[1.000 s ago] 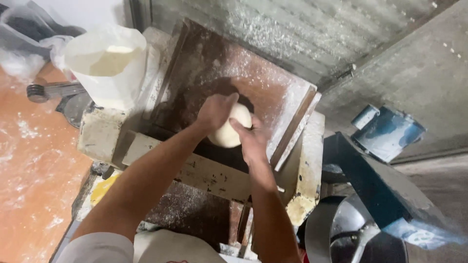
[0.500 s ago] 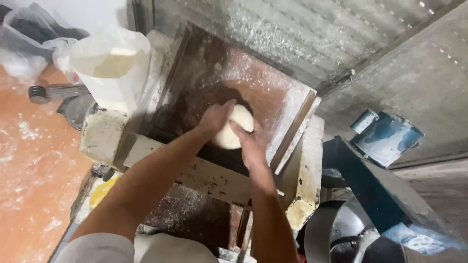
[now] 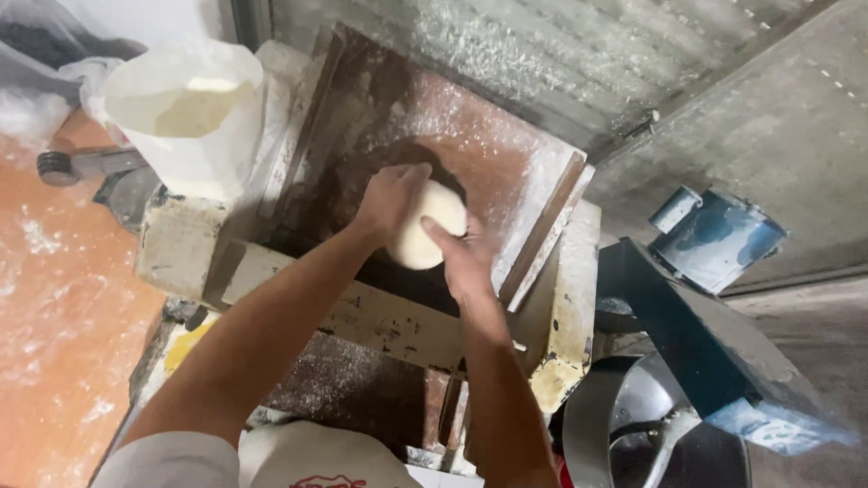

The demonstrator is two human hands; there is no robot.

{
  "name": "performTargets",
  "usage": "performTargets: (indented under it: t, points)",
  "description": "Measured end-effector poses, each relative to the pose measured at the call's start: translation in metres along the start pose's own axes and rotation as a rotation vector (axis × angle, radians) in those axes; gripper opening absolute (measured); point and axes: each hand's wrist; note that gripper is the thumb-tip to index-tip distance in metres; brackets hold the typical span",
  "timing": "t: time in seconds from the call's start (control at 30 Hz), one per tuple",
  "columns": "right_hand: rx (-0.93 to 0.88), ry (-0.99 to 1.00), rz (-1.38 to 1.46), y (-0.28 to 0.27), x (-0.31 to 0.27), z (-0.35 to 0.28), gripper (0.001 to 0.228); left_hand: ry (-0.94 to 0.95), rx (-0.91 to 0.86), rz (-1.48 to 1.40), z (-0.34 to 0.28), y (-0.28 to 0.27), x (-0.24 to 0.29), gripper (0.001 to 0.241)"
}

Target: Flattening dough balls into discs using a dough sheeter machine and arranging them on baking trays in a bakery kitchen.

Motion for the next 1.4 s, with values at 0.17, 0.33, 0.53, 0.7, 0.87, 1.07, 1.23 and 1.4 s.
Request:
performTargets:
  t: [0.17, 0.33, 0.53, 0.7, 0.87, 1.07, 1.23, 1.4]
  points:
    - [0.075, 0.072, -0.022, -0.001, -0.005, 0.005, 0.054, -0.044, -0.042, -0.010, 0.025, 0.007, -0.027, 0.057]
    - [0.106, -0.019, 0.100, 0.007, 0.006, -0.004, 0.051, -0.033, -0.060, -0.104, -0.008, -0.005, 0.010, 0.052]
    - [0.070, -0.069, 0.073, -0.005, 0.030, 0.010, 0.042, -0.025, 0.035, 0.164, 0.011, 0.008, -0.017, 0.065]
    - [0.143, -0.149, 0.264, 0.003, 0.013, -0.002, 0.036, -0.182, 0.003, -0.230, 0.005, 0.002, -0.012, 0.053]
    - [0.007, -0.083, 0.113, -0.006, 0.021, 0.008, 0.040, -0.033, -0.018, 0.076, 0.002, 0.006, -0.001, 0.066]
    - [0.143, -0.033, 0.062, -0.001, 0.003, -0.002, 0.050, 0.015, 0.067, 0.147, 0.022, 0.015, -0.037, 0.073]
    - [0.100, -0.124, 0.178, -0.007, 0.028, -0.006, 0.052, 0.055, 0.044, -0.017, -0.001, 0.010, -0.013, 0.065]
    - [0.077, -0.063, 0.058, -0.013, 0.007, 0.000, 0.060, -0.162, -0.013, 0.002, 0.009, 0.013, -0.025, 0.073]
Point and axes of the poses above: each hand's wrist, its own z-axis towards the middle knuckle, its own y-axis out of the palm, x = y × z, and after that the axes turned 6 degrees about -y, right-handed
